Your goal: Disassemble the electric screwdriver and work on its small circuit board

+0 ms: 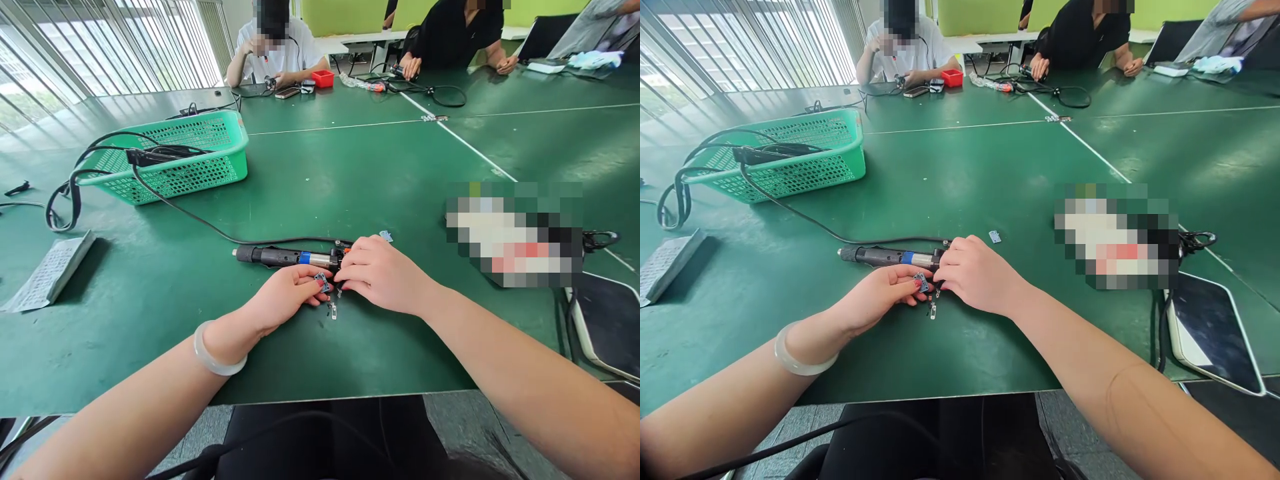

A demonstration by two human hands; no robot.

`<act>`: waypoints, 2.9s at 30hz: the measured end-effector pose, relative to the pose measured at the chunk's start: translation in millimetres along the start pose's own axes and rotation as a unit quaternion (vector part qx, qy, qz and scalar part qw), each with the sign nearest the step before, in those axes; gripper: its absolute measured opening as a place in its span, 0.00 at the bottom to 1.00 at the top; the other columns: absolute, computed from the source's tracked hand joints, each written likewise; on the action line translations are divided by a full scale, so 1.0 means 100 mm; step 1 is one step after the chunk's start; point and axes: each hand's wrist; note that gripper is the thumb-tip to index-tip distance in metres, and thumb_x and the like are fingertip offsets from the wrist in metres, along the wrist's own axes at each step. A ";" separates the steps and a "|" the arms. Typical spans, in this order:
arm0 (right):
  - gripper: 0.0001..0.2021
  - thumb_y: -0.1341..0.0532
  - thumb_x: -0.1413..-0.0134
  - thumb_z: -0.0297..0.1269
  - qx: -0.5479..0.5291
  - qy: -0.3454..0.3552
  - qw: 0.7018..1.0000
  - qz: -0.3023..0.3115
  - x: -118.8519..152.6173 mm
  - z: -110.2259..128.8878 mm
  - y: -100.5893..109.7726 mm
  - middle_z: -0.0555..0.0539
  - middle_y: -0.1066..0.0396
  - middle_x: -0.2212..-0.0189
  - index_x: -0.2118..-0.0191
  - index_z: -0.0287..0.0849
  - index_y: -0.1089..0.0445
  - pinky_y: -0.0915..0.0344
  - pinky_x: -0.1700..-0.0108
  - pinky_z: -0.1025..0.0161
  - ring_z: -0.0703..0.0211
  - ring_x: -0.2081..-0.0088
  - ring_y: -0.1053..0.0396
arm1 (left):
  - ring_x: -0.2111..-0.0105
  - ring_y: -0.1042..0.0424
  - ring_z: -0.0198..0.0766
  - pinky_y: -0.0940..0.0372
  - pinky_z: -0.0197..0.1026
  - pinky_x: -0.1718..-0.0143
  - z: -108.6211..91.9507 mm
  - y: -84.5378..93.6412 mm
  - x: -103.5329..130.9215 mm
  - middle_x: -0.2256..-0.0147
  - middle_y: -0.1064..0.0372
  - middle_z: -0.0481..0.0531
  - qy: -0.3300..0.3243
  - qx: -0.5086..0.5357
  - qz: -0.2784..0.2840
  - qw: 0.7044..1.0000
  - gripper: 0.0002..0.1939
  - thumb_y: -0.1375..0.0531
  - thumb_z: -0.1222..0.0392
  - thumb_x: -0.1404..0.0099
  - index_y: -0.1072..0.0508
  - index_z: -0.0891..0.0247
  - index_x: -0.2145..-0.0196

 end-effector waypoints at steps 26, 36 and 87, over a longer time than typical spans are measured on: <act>0.14 0.45 0.35 0.33 0.037 0.015 0.999 0.012 -0.01 0.06 -0.09 0.49 0.24 0.70 0.71 0.42 0.26 0.45 0.61 0.59 0.58 0.63 0.38 | 0.72 0.31 0.33 0.33 0.36 0.67 0.04 -0.06 -0.01 0.69 0.24 0.49 -0.053 -0.119 -0.004 0.992 0.16 0.43 0.63 0.36 0.23 0.63 0.52; 0.11 0.42 0.38 0.33 0.005 -0.017 1.000 -0.013 0.02 0.06 -0.10 0.47 0.24 0.69 0.69 0.41 0.24 0.45 0.64 0.60 0.57 0.63 0.38 | 0.69 0.30 0.33 0.33 0.37 0.63 0.10 -0.04 -0.04 0.67 0.24 0.50 -0.036 -0.114 0.001 0.993 0.19 0.39 0.61 0.38 0.25 0.65 0.49; 0.09 0.40 0.39 0.33 -0.022 -0.050 0.999 -0.006 0.05 0.09 -0.04 0.47 0.25 0.69 0.69 0.41 0.25 0.43 0.60 0.58 0.56 0.63 0.37 | 0.72 0.26 0.31 0.31 0.36 0.63 -0.01 -0.10 -0.03 0.72 0.25 0.48 -0.008 -0.022 -0.002 1.000 0.08 0.41 0.72 0.40 0.27 0.68 0.61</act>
Point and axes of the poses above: each hand's wrist, its own x-axis away from the middle knuckle, its own y-axis out of the back of the hand, z = x × y
